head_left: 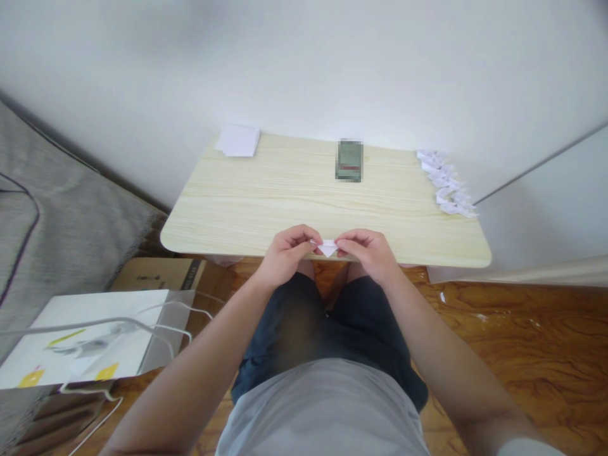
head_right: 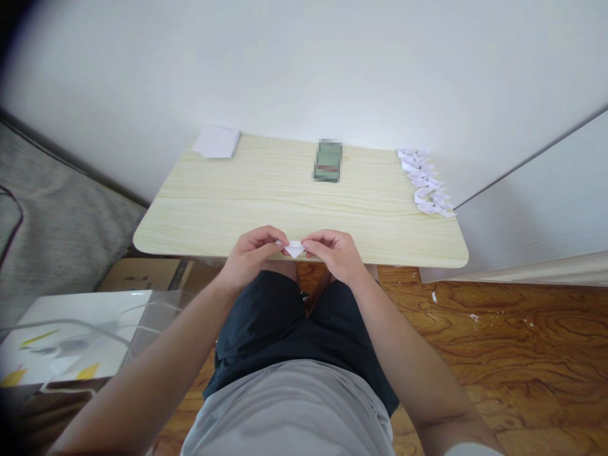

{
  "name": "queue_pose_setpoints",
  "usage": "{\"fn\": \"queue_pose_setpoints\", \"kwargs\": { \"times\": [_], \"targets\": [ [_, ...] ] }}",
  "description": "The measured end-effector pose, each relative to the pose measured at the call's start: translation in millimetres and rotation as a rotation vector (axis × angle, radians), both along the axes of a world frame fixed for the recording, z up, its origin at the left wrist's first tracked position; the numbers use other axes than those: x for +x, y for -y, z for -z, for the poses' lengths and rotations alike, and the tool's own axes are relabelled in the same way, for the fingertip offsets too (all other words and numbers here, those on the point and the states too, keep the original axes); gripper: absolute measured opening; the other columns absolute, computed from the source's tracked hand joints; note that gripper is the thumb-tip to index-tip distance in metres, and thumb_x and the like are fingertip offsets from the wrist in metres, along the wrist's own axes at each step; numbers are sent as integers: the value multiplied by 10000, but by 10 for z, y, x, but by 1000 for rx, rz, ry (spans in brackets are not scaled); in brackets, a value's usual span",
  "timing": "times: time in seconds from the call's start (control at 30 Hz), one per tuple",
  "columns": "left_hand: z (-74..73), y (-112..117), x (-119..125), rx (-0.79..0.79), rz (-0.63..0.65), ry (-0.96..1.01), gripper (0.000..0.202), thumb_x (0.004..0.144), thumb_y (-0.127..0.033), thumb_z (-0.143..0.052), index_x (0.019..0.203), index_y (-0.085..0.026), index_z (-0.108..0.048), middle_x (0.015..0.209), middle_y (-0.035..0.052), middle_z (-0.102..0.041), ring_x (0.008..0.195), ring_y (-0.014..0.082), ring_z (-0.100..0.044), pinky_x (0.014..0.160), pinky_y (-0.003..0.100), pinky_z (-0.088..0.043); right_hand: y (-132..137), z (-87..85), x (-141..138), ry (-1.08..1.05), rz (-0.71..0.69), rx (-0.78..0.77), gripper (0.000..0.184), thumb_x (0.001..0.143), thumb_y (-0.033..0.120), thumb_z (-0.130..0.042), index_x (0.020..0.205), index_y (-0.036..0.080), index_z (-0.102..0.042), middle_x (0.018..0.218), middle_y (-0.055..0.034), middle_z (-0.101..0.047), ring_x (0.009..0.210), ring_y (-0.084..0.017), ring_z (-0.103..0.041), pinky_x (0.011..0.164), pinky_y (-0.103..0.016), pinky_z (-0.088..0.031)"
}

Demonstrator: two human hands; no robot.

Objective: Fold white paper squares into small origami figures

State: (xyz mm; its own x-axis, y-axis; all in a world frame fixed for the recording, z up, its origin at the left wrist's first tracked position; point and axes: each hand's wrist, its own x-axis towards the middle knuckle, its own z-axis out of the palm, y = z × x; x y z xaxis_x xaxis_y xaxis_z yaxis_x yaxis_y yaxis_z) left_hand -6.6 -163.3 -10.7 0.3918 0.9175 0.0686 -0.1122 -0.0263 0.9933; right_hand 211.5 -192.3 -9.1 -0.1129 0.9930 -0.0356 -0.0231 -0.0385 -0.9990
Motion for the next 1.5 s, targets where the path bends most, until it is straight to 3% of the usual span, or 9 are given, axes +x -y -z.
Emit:
{"fn": "queue_pose_setpoints", "kwargs": {
  "times": [0.2,0.33,0.47,0.7,0.87,1.13,1.5],
  "targets": [
    [-38,68,-26,75,18,-53,173,849,-295,-775,904,-160,-681,843,32,-694,789,145,-629,742,259,-474,73,-35,-61,192,87,150,133,835,323,-777,891,203,-772,794,-18,-737,718,-158,-659,701,-294,-521],
    [-94,109,-8,27,20,-84,248,922,-364,-707,1069,-179,-632,771,8,-688,723,142,-646,706,259,-493,145,-184,-72,382,109,320,84,877,258,-723,943,211,-746,826,-1,-721,767,-157,-660,777,-297,-524],
    [-166,133,-11,70,39,-209,256,978,-394,-625,959,-145,-680,711,16,-672,678,123,-607,678,243,-473,188,-269,-76,461,107,396,119,896,249,-708,1005,217,-745,929,-18,-757,854,-173,-691,830,-302,-536],
    [-123,173,-20,72,9,-236,227,958,-394,-654,979,-168,-670,749,7,-665,710,133,-612,684,253,-481,201,-240,-78,480,106,347,144,915,310,-718,1020,227,-771,960,-17,-787,888,-179,-722,838,-298,-539],
    [-126,222,-3,113,-22,-318,219,945,-399,-668,981,-184,-684,811,28,-703,759,163,-654,689,274,-487,197,-290,-101,493,21,360,130,949,323,-684,947,220,-764,896,-17,-767,851,-176,-698,782,-297,-514],
    [-255,188,19,90,-62,-159,254,952,-414,-659,925,-165,-700,793,36,-690,752,153,-637,728,282,-510,169,-383,-108,524,38,579,117,977,277,-643,939,226,-741,928,-48,-750,867,-189,-678,809,-326,-519],
    [-499,87,83,218,-87,-232,229,941,-406,-666,912,-182,-706,839,44,-704,815,186,-646,765,305,-499,35,-572,-163,564,85,628,145,979,302,-631,896,251,-738,892,-43,-752,845,-201,-682,803,-346,-533]
  ]
}}
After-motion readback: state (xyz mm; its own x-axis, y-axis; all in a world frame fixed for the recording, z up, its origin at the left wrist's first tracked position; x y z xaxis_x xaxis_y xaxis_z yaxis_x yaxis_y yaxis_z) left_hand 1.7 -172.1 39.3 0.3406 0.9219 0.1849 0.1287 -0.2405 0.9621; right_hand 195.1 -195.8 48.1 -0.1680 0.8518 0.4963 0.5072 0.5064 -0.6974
